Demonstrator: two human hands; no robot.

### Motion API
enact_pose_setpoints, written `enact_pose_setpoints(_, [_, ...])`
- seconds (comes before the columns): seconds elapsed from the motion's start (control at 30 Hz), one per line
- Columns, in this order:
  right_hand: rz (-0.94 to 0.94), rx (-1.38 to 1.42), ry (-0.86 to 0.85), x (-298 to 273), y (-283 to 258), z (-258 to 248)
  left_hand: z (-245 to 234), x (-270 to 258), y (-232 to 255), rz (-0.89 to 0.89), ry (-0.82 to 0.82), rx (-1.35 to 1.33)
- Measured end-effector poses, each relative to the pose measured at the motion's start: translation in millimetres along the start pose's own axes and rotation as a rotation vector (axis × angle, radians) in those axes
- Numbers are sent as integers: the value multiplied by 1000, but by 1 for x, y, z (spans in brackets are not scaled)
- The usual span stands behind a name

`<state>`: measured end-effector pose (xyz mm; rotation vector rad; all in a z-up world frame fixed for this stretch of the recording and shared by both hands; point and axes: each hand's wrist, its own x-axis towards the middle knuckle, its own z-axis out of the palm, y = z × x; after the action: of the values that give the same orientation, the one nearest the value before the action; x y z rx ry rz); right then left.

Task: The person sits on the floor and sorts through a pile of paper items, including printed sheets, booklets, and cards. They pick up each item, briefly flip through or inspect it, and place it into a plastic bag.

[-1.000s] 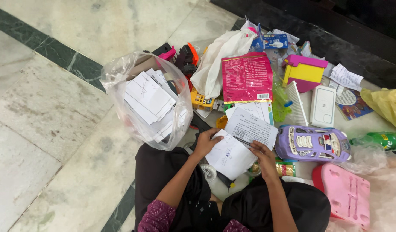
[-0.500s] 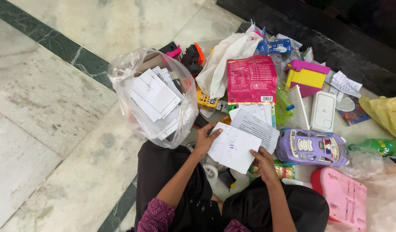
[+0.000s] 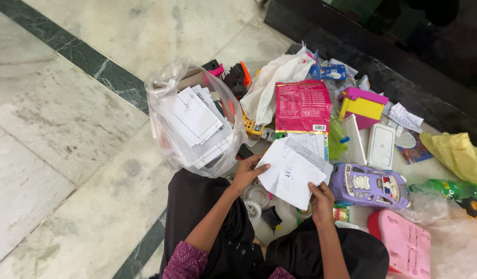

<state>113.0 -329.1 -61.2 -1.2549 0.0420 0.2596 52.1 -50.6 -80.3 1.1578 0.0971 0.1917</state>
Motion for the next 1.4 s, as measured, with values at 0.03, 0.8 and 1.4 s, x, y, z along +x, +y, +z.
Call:
enact_pose_setpoints(0.03, [-33,31,-11,-1,-2,4,-1,-5,4,-6,-17,11])
enact_pose_setpoints(0.8, [-468,-146,62,-49,-5,76,21,-41,30,114,-248,20])
enact_pose_setpoints(1.4, [-696,-132,-40,-36,-57,143,-11,-48,64,441,62,130])
